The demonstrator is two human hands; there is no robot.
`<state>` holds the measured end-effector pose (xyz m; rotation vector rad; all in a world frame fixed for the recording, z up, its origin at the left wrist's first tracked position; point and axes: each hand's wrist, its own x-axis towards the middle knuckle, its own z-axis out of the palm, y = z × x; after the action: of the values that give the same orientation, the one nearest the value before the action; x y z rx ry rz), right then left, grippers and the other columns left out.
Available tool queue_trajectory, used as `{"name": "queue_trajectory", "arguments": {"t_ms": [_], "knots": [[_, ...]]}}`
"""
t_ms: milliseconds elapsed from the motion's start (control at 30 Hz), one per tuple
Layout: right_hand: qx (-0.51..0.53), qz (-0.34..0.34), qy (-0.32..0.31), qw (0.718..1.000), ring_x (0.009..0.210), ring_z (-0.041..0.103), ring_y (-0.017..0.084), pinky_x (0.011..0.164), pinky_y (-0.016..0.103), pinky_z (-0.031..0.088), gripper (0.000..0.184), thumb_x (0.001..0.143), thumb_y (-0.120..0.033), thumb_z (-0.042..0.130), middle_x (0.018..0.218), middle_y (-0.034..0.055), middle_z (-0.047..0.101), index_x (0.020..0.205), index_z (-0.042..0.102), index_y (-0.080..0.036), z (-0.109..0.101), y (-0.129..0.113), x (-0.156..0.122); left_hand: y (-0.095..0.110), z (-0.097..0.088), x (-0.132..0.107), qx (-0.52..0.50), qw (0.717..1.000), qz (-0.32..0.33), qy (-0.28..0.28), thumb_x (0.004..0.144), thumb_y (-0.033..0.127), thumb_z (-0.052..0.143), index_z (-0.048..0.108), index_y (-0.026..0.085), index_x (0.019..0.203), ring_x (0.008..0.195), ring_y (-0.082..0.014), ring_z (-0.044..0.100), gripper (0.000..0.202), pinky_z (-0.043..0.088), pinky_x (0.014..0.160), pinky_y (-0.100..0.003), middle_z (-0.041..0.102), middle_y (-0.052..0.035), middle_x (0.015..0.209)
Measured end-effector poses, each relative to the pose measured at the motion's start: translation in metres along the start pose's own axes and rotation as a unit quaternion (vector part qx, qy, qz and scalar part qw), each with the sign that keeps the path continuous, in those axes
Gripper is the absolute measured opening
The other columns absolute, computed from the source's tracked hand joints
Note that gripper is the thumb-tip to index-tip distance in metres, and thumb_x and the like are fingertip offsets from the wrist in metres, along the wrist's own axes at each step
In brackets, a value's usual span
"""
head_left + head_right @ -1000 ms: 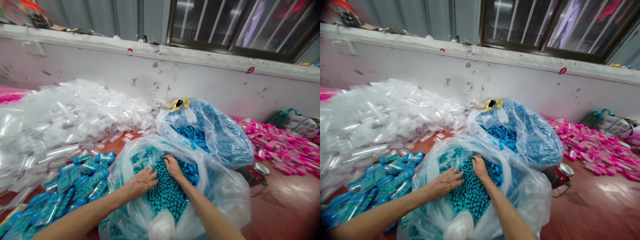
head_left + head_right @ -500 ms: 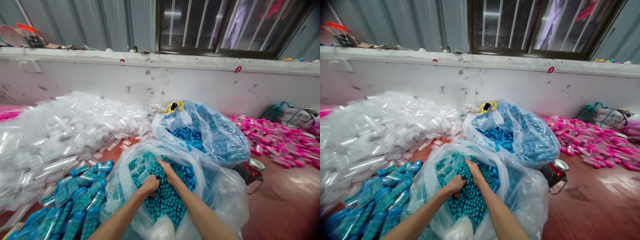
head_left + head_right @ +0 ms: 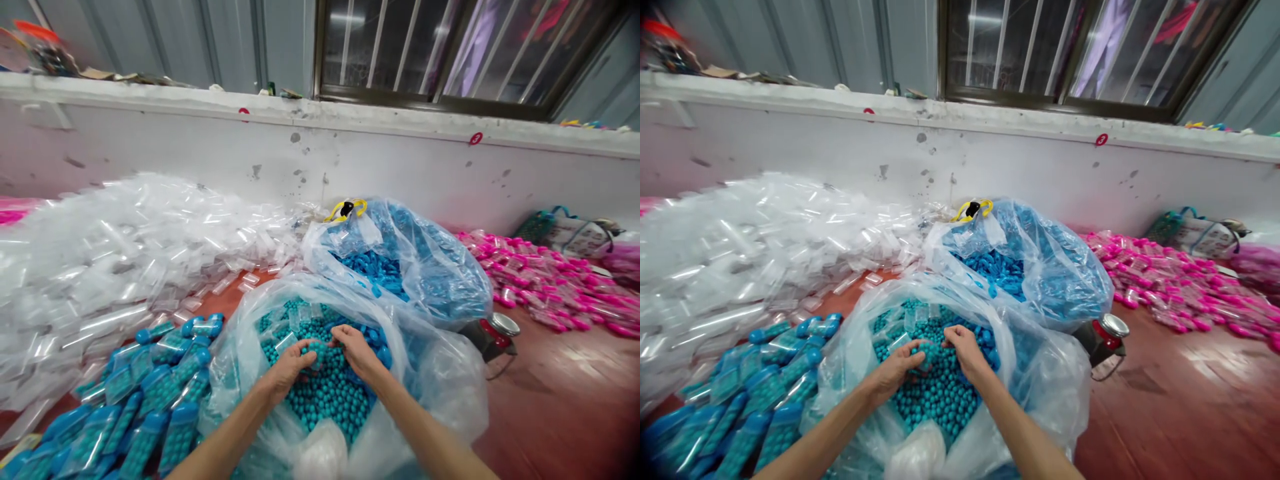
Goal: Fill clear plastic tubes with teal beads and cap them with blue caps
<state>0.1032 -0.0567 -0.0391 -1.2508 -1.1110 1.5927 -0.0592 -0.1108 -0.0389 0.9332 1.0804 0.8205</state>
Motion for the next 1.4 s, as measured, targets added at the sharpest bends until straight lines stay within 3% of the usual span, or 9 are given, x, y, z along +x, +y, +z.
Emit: {"name": "queue_trajectory", "arguments": {"t_ms": [167, 400, 467, 700, 767, 900, 1233, 1300, 1400], "knots": [[-0.25, -0.122, 0.033, 0.96, 0.079, 0.054, 0.017, 0.07, 0.03, 0.043, 0.045, 0.066, -0.037, 0.062, 0.1, 0.0049, 0.055, 0.106, 0.054, -0.019, -0.033, -0.023, -0.026, 0.004, -0.002, -0.009, -0.061, 0.997, 0.005, 0.053, 0.065, 0.043, 0.066, 0.057, 0.015, 0.085, 0.066, -0.0119, 0.055, 0.036, 0.033, 0.057, -0.021, 0.061, -0.0006, 0.071], [-0.688, -0.19, -0.031, 0.7, 0.084, 0.056, 0.021, 0.072, 0.031, 0.041, 0.011, 0.076, -0.02, 0.053, 0.086, 0.0073, 0.062, 0.084, 0.061, -0.019, -0.036, -0.003, -0.066, 0.0, -0.001, -0.018, -0.1, 0.993, -0.006, 0.054, 0.065, 0.037, 0.067, 0.06, 0.017, 0.088, 0.069, -0.0103, 0.052, 0.031, 0.034, 0.057, -0.02, 0.06, 0.001, 0.077], [-0.718, -0.191, -0.025, 0.668, 0.084, 0.056, 0.022, 0.072, 0.031, 0.041, 0.012, 0.074, -0.012, 0.052, 0.088, 0.0087, 0.062, 0.081, 0.061, -0.018, -0.031, 0.009, -0.066, 0.0, 0.0, -0.021, -0.094, 0.994, 0.008, 0.056, 0.066, 0.036, 0.066, 0.059, 0.016, 0.087, 0.072, -0.0105, 0.053, 0.029, 0.035, 0.059, -0.02, 0.06, 0.0, 0.079], [-0.287, -0.102, -0.074, 0.95, 0.074, 0.059, 0.017, 0.066, 0.03, 0.045, 0.022, 0.079, -0.03, 0.042, 0.078, 0.0024, 0.061, 0.095, 0.052, -0.019, -0.01, -0.005, -0.037, -0.002, 0.007, -0.027, -0.105, 0.994, 0.008, -0.005, 0.067, 0.048, 0.061, 0.046, 0.017, 0.086, 0.052, -0.011, 0.058, 0.04, 0.033, 0.04, -0.017, 0.061, -0.0008, 0.07], [-0.139, -0.031, -0.059, 0.988, 0.069, 0.059, 0.016, 0.058, 0.027, 0.046, 0.023, 0.077, -0.034, 0.044, 0.078, 0.001, 0.059, 0.095, 0.048, -0.02, -0.004, -0.007, -0.031, -0.004, 0.01, -0.027, -0.095, 0.995, 0.006, -0.001, 0.066, 0.049, 0.061, 0.044, 0.018, 0.087, 0.047, -0.0099, 0.057, 0.042, 0.032, 0.037, -0.016, 0.06, 0.0005, 0.068], [-0.235, -0.049, -0.013, 0.971, 0.069, 0.057, 0.016, 0.061, 0.028, 0.046, 0.006, 0.071, -0.025, 0.05, 0.07, -0.0008, 0.055, 0.075, 0.049, -0.019, -0.007, 0.0, -0.033, -0.005, 0.012, -0.03, -0.074, 0.997, -0.001, 0.033, 0.065, 0.05, 0.061, 0.042, 0.018, 0.087, 0.041, -0.0086, 0.055, 0.043, 0.031, 0.033, -0.015, 0.059, 0.0026, 0.064], [-0.672, -0.205, -0.079, 0.707, 0.094, 0.052, 0.023, 0.079, 0.034, 0.038, 0.017, 0.082, -0.021, 0.048, 0.097, 0.008, 0.06, 0.096, 0.057, -0.02, -0.005, 0.004, -0.051, -0.009, 0.007, -0.036, -0.05, 0.998, -0.001, 0.049, 0.066, 0.049, 0.059, 0.042, 0.018, 0.086, 0.049, -0.0098, 0.058, 0.041, 0.033, 0.039, -0.016, 0.06, 0.0017, 0.067], [-0.681, -0.189, -0.073, 0.704, 0.092, 0.052, 0.023, 0.078, 0.034, 0.038, 0.014, 0.082, -0.018, 0.046, 0.092, 0.0087, 0.061, 0.088, 0.059, -0.018, -0.001, 0.008, -0.045, -0.012, 0.008, -0.033, -0.034, 0.998, -0.006, 0.054, 0.065, 0.049, 0.058, 0.041, 0.018, 0.086, 0.048, -0.0099, 0.057, 0.041, 0.034, 0.038, -0.016, 0.06, 0.0021, 0.066], [-0.562, -0.16, -0.075, 0.808, 0.085, 0.055, 0.02, 0.074, 0.031, 0.039, 0.021, 0.083, -0.017, 0.041, 0.083, 0.007, 0.061, 0.096, 0.058, -0.017, -0.002, 0.005, -0.038, -0.015, 0.009, -0.029, -0.002, 0.999, 0.007, 0.053, 0.065, 0.051, 0.057, 0.04, 0.019, 0.086, 0.046, -0.009, 0.055, 0.042, 0.033, 0.036, -0.016, 0.059, 0.0023, 0.066]]}}
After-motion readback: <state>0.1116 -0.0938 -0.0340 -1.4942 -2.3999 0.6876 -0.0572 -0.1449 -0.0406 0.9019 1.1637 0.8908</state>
